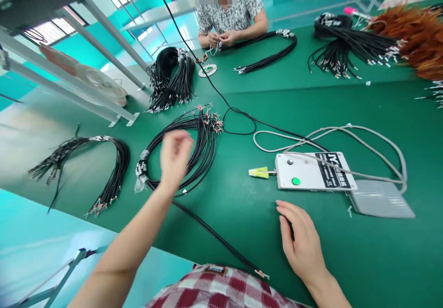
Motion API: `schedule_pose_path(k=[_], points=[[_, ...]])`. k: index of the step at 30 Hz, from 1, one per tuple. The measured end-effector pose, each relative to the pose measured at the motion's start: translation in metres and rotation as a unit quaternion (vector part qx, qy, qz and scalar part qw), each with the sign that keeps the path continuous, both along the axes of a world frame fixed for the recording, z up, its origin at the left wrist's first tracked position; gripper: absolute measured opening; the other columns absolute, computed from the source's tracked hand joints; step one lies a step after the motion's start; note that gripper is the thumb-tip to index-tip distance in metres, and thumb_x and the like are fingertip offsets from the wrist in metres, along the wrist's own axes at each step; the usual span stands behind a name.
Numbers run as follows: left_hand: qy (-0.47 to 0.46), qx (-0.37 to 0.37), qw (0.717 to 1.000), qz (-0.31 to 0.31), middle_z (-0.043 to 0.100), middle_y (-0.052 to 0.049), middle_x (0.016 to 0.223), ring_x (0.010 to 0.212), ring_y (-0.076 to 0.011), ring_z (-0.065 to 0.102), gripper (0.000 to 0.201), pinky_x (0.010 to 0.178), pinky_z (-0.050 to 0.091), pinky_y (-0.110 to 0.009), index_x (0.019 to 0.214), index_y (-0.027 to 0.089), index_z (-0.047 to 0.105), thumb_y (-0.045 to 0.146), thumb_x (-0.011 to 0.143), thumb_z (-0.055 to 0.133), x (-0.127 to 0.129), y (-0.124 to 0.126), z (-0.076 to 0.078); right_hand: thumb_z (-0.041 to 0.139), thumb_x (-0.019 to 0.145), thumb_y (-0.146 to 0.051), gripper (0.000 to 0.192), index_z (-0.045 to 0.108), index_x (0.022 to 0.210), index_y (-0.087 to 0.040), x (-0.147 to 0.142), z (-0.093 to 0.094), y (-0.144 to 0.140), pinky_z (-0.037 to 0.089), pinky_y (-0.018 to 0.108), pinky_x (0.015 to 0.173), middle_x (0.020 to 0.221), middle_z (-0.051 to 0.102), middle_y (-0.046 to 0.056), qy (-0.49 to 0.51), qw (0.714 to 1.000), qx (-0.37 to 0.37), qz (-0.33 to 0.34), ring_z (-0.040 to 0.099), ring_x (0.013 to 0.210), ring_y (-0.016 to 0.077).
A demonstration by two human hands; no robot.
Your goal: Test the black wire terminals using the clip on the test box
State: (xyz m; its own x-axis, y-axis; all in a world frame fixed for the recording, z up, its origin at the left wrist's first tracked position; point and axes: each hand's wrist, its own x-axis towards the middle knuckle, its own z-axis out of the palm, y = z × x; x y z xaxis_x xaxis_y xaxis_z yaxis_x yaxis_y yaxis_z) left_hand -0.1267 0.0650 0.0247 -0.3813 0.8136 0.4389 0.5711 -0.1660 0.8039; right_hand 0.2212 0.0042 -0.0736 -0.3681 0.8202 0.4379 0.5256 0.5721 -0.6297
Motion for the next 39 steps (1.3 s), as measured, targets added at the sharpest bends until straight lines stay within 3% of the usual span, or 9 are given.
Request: schedule_pose_path(k=[1, 3, 4, 6, 9, 14, 25, 33, 39], points=[[0.078, -0.053, 0.984, -0.152, 0.063, -0.004, 0.097, 0.087, -0.0142, 0.058, 0.017, 0.075, 0.045, -0.026, 0.1, 0.02, 0.055, 0.037, 0.097, 0.054, 0.024, -0.022, -0.008, 0.053, 0.094, -0.014, 0.027, 0.056, 0.121, -0.019, 0.0, 0.0, 0.001, 0.05, 0.041, 0.095, 0.121, 0.064, 0.013, 0.005, 1.0, -0.009, -0.005, 0.061, 0.113, 0.0244], [0.233, -0.135, 0.834, -0.481, 0.063, -0.008, 0.108, 0.097, -0.0203, 0.058, 0.025, 0.079, 0.046, -0.031, 0.105, 0.021, 0.059, 0.039, 0.089, 0.065, 0.068, -0.066, -0.028, 0.053, 0.095, -0.017, 0.026, 0.056, 0.12, -0.02, 0.0, -0.001, 0.002, 0.05, 0.04, 0.096, 0.121, 0.064, 0.012, 0.011, 0.999, -0.028, -0.014, 0.061, 0.113, 0.0241], [0.294, -0.162, 0.776, -0.534, 0.062, -0.01, 0.111, 0.1, -0.0238, 0.056, 0.026, 0.079, 0.046, -0.034, 0.103, 0.019, 0.06, 0.038, 0.086, 0.068, 0.085, -0.083, -0.038, 0.054, 0.095, -0.018, 0.025, 0.056, 0.12, -0.021, 0.0, -0.001, 0.003, 0.05, 0.04, 0.097, 0.121, 0.064, 0.011, 0.012, 0.999, -0.035, -0.017, 0.061, 0.113, 0.0239], [0.339, -0.2, 0.721, -0.571, 0.064, -0.011, 0.106, 0.098, -0.0242, 0.055, 0.012, 0.079, 0.044, -0.035, 0.096, 0.018, 0.06, 0.028, 0.09, 0.063, 0.104, -0.104, -0.051, 0.055, 0.095, -0.02, 0.024, 0.057, 0.118, -0.022, 0.0, -0.002, 0.004, 0.05, 0.04, 0.097, 0.121, 0.064, 0.011, 0.015, 0.999, -0.047, -0.019, 0.061, 0.113, 0.0238], [0.209, -0.275, 0.757, -0.555, 0.065, -0.006, 0.094, 0.089, -0.0184, 0.057, 0.003, 0.08, 0.045, -0.031, 0.093, 0.018, 0.058, 0.018, 0.093, 0.055, 0.105, -0.102, -0.048, 0.056, 0.095, -0.022, 0.021, 0.059, 0.116, -0.023, -0.003, 0.0, 0.004, 0.049, 0.04, 0.098, 0.12, 0.065, 0.009, 0.026, 0.997, -0.065, -0.014, 0.062, 0.111, 0.0236], [-0.049, -0.318, 0.852, -0.413, 0.06, -0.003, 0.087, 0.078, -0.0135, 0.055, 0.009, 0.073, 0.045, -0.025, 0.096, 0.016, 0.063, 0.016, 0.09, 0.056, 0.103, -0.076, -0.034, 0.058, 0.096, -0.028, 0.014, 0.062, 0.11, -0.026, -0.012, 0.014, -0.001, 0.054, 0.033, 0.087, 0.103, 0.071, 0.004, 0.093, 0.972, -0.216, -0.006, 0.068, 0.095, 0.019], [-0.262, -0.355, 0.822, -0.359, 0.063, -0.003, 0.072, 0.069, -0.0136, 0.058, 0.018, 0.071, 0.045, -0.027, 0.084, 0.014, 0.061, 0.032, 0.088, 0.064, 0.108, -0.077, -0.047, 0.043, 0.103, -0.039, 0.029, 0.066, 0.109, -0.023, -0.018, 0.031, -0.004, 0.053, 0.033, 0.083, 0.105, 0.075, 0.007, 0.317, 0.859, -0.399, 0.048, 0.069, 0.09, 0.0179], [-0.138, -0.3, 0.868, -0.37, 0.063, -0.003, 0.088, 0.081, -0.0146, 0.058, 0.014, 0.074, 0.045, -0.026, 0.103, 0.019, 0.061, 0.028, 0.095, 0.055, 0.125, -0.076, -0.031, 0.052, 0.099, -0.042, 0.026, 0.068, 0.102, -0.023, -0.02, 0.04, 0.001, 0.053, 0.033, 0.081, 0.097, 0.074, 0.005, 0.285, 0.869, -0.405, 0.011, 0.068, 0.086, 0.0185], [-0.102, -0.276, 0.874, -0.388, 0.065, -0.004, 0.09, 0.083, -0.0157, 0.06, 0.014, 0.077, 0.047, -0.027, 0.093, 0.018, 0.064, 0.024, 0.096, 0.052, 0.132, -0.073, -0.029, 0.057, 0.097, -0.04, 0.021, 0.07, 0.096, -0.024, -0.023, 0.04, 0.003, 0.052, 0.03, 0.081, 0.087, 0.07, 0.002, 0.312, 0.855, -0.414, 0.017, 0.064, 0.082, 0.016]])
